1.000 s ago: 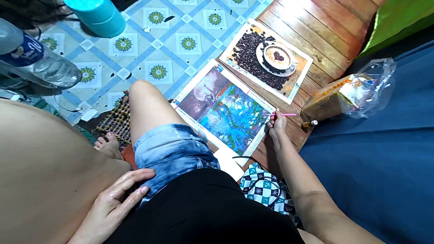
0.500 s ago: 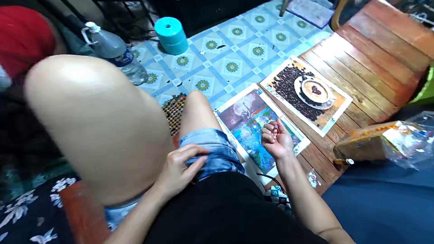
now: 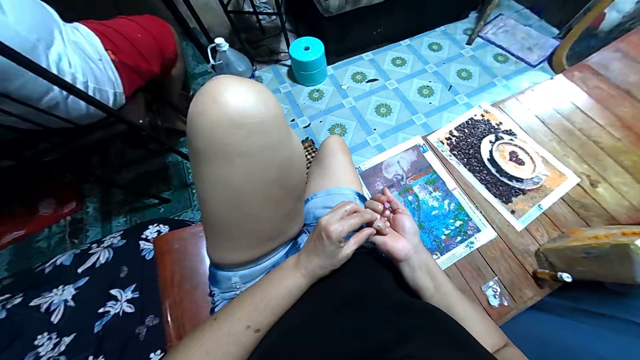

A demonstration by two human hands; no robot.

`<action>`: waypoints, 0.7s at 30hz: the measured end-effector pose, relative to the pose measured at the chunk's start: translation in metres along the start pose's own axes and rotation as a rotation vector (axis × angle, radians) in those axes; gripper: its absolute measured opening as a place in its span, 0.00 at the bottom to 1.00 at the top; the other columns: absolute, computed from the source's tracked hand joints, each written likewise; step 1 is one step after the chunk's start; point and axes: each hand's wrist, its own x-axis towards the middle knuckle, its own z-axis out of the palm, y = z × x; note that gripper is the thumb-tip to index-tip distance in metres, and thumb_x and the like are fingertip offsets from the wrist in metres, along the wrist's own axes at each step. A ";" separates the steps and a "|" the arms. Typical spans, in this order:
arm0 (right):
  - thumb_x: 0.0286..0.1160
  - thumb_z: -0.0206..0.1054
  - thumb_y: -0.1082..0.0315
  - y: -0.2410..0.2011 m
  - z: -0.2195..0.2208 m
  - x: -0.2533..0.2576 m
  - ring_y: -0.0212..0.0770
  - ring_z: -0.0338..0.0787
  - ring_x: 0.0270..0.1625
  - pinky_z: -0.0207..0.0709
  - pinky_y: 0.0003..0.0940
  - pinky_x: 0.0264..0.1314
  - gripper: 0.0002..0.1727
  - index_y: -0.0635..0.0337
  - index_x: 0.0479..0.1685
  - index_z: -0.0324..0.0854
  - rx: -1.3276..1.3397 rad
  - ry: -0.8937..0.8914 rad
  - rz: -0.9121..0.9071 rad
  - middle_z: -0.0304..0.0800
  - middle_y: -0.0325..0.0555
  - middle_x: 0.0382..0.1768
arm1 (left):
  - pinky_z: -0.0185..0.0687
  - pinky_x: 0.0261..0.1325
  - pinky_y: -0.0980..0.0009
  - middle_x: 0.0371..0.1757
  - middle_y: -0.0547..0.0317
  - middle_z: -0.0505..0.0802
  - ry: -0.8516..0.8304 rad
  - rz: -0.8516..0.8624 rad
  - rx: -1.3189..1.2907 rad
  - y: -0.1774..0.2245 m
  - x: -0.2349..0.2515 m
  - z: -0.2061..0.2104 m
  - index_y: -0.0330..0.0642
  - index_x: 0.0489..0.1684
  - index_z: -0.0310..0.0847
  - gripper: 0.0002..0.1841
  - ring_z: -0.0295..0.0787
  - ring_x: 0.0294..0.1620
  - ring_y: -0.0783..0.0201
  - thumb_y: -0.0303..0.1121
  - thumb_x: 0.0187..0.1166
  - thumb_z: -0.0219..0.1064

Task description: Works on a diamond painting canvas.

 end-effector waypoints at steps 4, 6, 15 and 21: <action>0.93 0.36 0.45 0.007 -0.003 0.002 0.28 0.70 0.14 0.70 0.22 0.18 0.32 0.54 0.23 0.71 0.053 0.069 0.005 0.69 0.32 0.14 | 0.87 0.58 0.74 0.45 0.64 0.94 -0.013 -0.010 0.012 -0.006 -0.002 0.001 0.46 0.44 0.94 0.07 0.90 0.49 0.72 0.34 0.79 0.70; 0.93 0.36 0.45 0.007 -0.001 0.002 0.28 0.69 0.14 0.70 0.22 0.18 0.32 0.54 0.23 0.71 0.083 0.097 -0.001 0.68 0.32 0.14 | 0.86 0.58 0.74 0.45 0.63 0.94 -0.018 0.023 0.048 -0.007 -0.003 0.001 0.46 0.44 0.94 0.07 0.90 0.50 0.71 0.34 0.80 0.69; 0.94 0.37 0.47 0.010 -0.005 -0.001 0.27 0.67 0.12 0.67 0.20 0.15 0.30 0.54 0.25 0.70 0.106 0.163 -0.035 0.67 0.32 0.14 | 0.85 0.60 0.70 0.44 0.58 0.93 -0.147 0.074 0.173 -0.010 -0.002 0.002 0.42 0.41 0.89 0.10 0.90 0.51 0.65 0.34 0.85 0.62; 0.93 0.36 0.45 0.009 -0.006 -0.001 0.29 0.69 0.13 0.70 0.23 0.18 0.32 0.54 0.23 0.70 0.069 0.141 -0.021 0.68 0.33 0.13 | 0.86 0.56 0.73 0.42 0.62 0.93 -0.078 0.017 -0.046 -0.012 -0.002 0.003 0.42 0.40 0.92 0.08 0.90 0.47 0.71 0.33 0.82 0.67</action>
